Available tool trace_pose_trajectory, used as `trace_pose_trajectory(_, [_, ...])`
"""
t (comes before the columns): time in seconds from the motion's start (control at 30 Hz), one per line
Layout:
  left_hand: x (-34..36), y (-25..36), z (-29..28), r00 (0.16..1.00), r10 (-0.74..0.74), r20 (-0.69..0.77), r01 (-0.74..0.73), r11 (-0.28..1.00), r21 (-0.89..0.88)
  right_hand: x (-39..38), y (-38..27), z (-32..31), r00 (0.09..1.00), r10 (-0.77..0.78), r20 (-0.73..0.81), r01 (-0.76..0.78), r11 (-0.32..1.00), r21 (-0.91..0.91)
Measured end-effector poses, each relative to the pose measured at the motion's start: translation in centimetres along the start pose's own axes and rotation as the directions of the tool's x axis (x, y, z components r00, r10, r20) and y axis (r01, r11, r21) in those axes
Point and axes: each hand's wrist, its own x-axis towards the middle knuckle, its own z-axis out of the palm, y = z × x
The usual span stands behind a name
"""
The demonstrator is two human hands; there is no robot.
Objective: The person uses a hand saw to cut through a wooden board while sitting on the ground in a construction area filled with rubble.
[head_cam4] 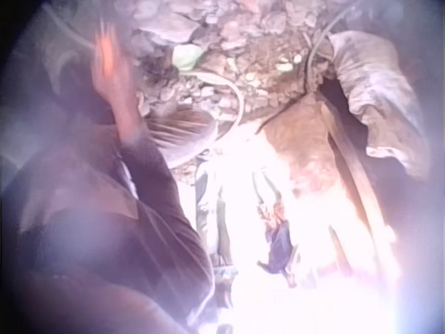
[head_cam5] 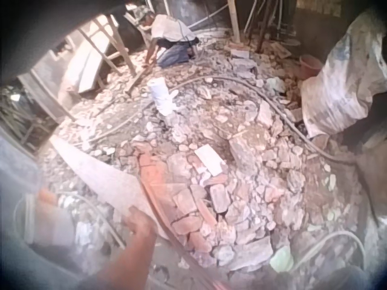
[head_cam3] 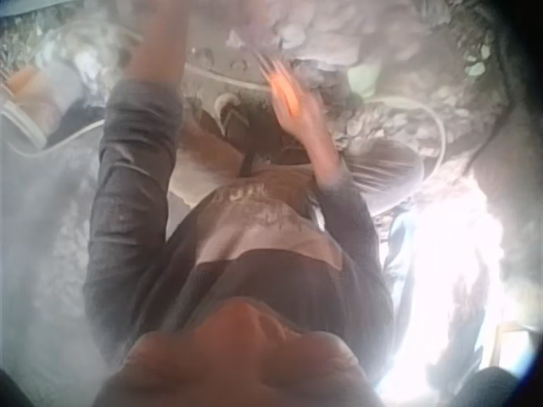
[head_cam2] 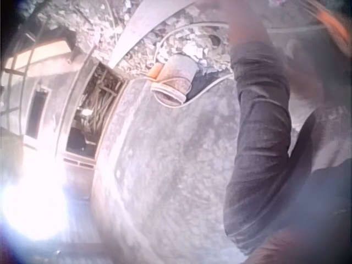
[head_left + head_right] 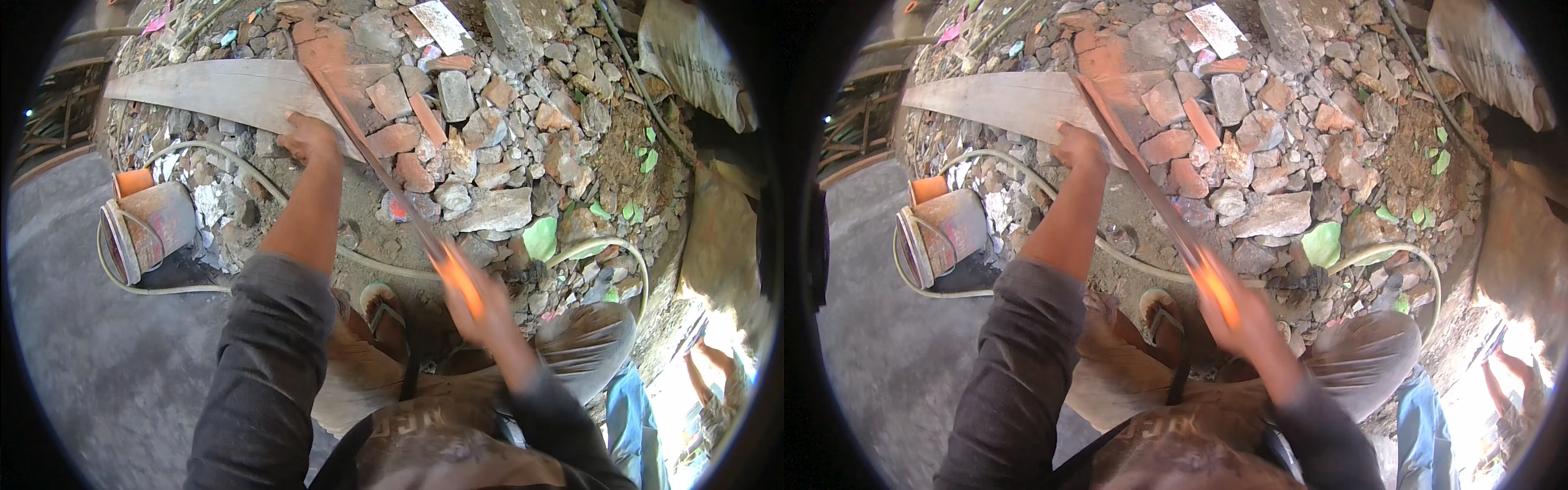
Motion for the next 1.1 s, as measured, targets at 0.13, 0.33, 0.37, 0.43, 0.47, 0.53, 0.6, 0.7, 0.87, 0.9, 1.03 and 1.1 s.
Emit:
trace_pose_trajectory(0.13, [-0.7,1.3,0.6,0.999,0.025,0.047,-0.022,0.997,-0.073,13.9,1.5,4.6,0.999,-0.035,-0.035,0.04,0.987,0.157])
trace_pose_trajectory(0.33, [0.2,1.6,-1.1,1.0,0.0,-0.006,0.0,1.0,0.014,-5.0,0.4,0.1,0.999,0.035,0.038,-0.039,0.992,0.12])
trace_pose_trajectory(0.37, [-0.3,1.5,-1.1,1.0,-0.022,0.01,0.022,1.0,0.017,-8.8,-0.1,-1.7,0.997,0.07,0.035,-0.075,0.977,0.198])
trace_pose_trajectory(0.43, [-1.1,1.9,-1.3,0.999,-0.025,0.044,0.024,0.999,0.024,-8.2,-1.6,-2.4,0.996,0.083,0.042,-0.086,0.993,0.087])
trace_pose_trajectory(0.47, [-1.7,2.1,-1.2,0.997,-0.036,0.064,0.036,0.999,0.005,-4.6,-0.5,-1.3,0.998,0.038,0.048,-0.035,0.998,-0.047])
trace_pose_trajectory(0.53, [-1.9,2.2,-1.8,0.995,-0.038,0.089,0.04,0.999,-0.019,4.9,1.4,3.1,0.992,-0.127,-0.023,0.127,0.992,-0.027])
trace_pose_trajectory(0.6, [-2.3,2.8,-1.2,0.998,0.012,0.063,-0.012,1.0,0.006,11.7,1.2,5.1,0.987,-0.146,-0.065,0.151,0.986,0.073])
trace_pose_trajectory(0.7, [-1.0,0.2,-1.2,1.0,-0.01,0.028,0.011,1.0,-0.007,8.4,-0.2,3.7,0.996,-0.087,-0.02,0.088,0.994,0.069])
trace_pose_trajectory(0.87, [-1.8,1.9,-1.2,0.997,-0.054,0.06,0.058,0.996,-0.064,-9.4,-1.5,-2.9,1.0,0.011,0.018,-0.014,0.977,0.212])
trace_pose_trajectory(0.9, [-1.1,1.9,-0.8,0.999,-0.027,0.026,0.029,0.997,-0.067,-8.7,-0.9,-2.5,0.999,0.02,0.027,-0.025,0.979,0.201])
trace_pose_trajectory(1.03, [-1.0,1.0,0.7,0.999,0.005,0.039,-0.004,1.0,-0.024,6.1,2.7,3.0,1.0,-0.02,-0.019,0.021,0.998,0.063])
trace_pose_trajectory(1.1, [-1.4,1.8,0.5,0.995,0.033,0.094,-0.031,0.999,-0.018,11.4,2.4,3.8,0.999,-0.002,-0.049,0.009,0.989,0.146])
